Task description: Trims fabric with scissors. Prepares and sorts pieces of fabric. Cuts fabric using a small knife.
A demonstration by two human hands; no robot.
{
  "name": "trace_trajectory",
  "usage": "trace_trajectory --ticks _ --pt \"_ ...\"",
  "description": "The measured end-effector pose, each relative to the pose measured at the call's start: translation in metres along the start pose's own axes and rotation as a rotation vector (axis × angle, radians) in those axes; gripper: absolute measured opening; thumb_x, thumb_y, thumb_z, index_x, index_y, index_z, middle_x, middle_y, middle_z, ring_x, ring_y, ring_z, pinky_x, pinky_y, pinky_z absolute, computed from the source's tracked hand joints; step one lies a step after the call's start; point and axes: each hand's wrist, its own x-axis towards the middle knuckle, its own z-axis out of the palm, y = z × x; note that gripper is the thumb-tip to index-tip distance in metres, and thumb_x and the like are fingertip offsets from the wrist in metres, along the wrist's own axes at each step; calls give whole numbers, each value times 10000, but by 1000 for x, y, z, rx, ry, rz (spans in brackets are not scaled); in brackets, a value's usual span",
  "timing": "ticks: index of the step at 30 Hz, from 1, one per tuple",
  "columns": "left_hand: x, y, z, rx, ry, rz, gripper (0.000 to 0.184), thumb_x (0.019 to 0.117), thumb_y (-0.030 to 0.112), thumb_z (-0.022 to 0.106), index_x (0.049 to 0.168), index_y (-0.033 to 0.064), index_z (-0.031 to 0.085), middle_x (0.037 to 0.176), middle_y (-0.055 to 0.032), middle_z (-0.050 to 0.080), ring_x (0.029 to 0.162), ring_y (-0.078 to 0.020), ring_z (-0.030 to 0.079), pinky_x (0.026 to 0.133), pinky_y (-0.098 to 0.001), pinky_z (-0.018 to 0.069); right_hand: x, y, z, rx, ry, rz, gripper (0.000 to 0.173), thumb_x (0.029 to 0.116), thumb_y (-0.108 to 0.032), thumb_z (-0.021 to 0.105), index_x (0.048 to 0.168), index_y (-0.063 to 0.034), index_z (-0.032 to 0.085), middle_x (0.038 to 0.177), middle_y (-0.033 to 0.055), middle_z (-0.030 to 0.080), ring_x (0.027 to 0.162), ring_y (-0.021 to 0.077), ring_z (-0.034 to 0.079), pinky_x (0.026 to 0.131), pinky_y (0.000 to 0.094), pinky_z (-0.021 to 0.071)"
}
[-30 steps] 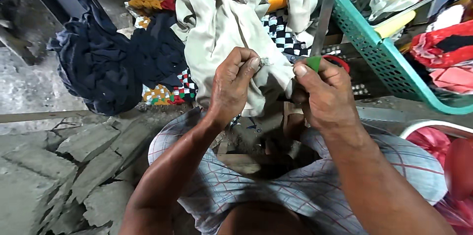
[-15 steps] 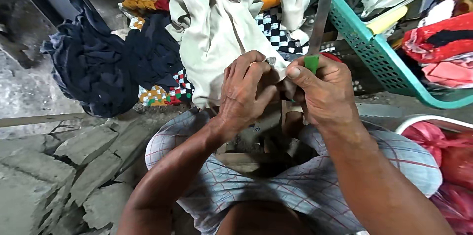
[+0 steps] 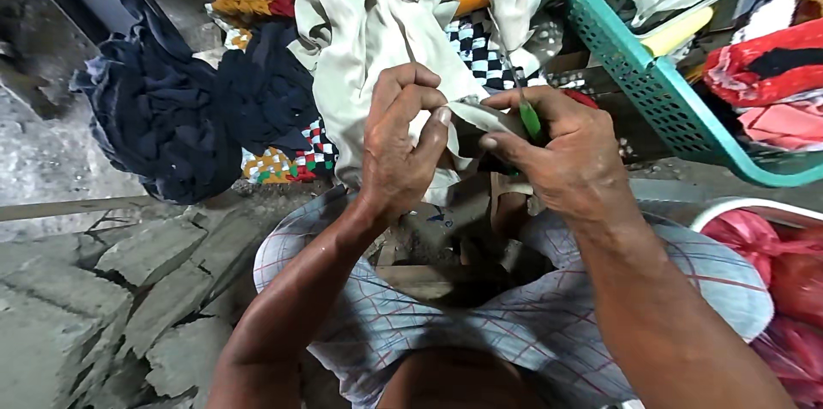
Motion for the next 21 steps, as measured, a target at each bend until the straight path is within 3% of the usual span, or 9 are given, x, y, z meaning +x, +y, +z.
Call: trace_trajectory --ticks 3,5,7,10,15,16,19,21 --pt "2 -1 -2 -142 9 -32 132 954 17 538 962 1 668 1148 -134 634 1148 -235 577 988 -383 487 0 5 1 17 49 3 120 960 -144 669 1073 -123 702 802 -27 642 597 24 558 507 175 457" --pt "0 0 -3 -261 -10 -116 152 986 29 509 1009 -16 652 1077 -127 666 1071 -208 636 949 -372 535 0 6 2 66 55 10 104 972 -140 640 1051 -113 701 761 -37 611 565 18 523 480 159 424" --pt "-2 3 -5 -322 -25 -189 157 1015 37 474 1030 -17 620 990 -106 655 927 -150 648 834 -304 559 1 6 2 126 48 17 91 985 -166 630 1021 -113 694 721 -46 589 543 17 514 463 156 417" --pt "-3 5 -5 -329 -7 -233 156 1046 59 451 1021 6 596 868 -52 581 738 -71 557 650 -196 485 1 8 2 224 29 25 91 994 -178 624 996 -119 693 710 -51 578 540 16 507 461 149 417" --pt "-8 7 -4 -263 -2 -247 155 1063 103 440 1010 34 569 790 -27 516 630 -51 488 531 -161 402 0 9 3 358 15 71 99 996 -204 628 954 -138 688 689 -48 568 516 33 499 444 166 422" --pt "-8 6 -4 -261 -1 -241 156 1066 102 439 1011 31 567 789 -27 515 628 -50 489 532 -159 406 0 10 3 388 10 73 101 998 -199 625 950 -135 688 689 -45 573 515 37 503 445 172 432" --pt "2 -6 2 -325 40 -155 158 1051 42 437 1016 -2 584 856 -34 559 757 -69 550 675 -212 477 0 8 2 412 -3 67 111 1010 -196 610 962 -134 687 699 -44 585 529 34 522 457 169 450" --pt "4 -8 3 -342 50 -133 159 1046 26 434 1010 -6 585 865 -35 566 781 -76 556 699 -226 482 0 8 2 390 4 59 98 1010 -184 615 981 -126 689 692 -44 579 516 29 512 442 163 438"
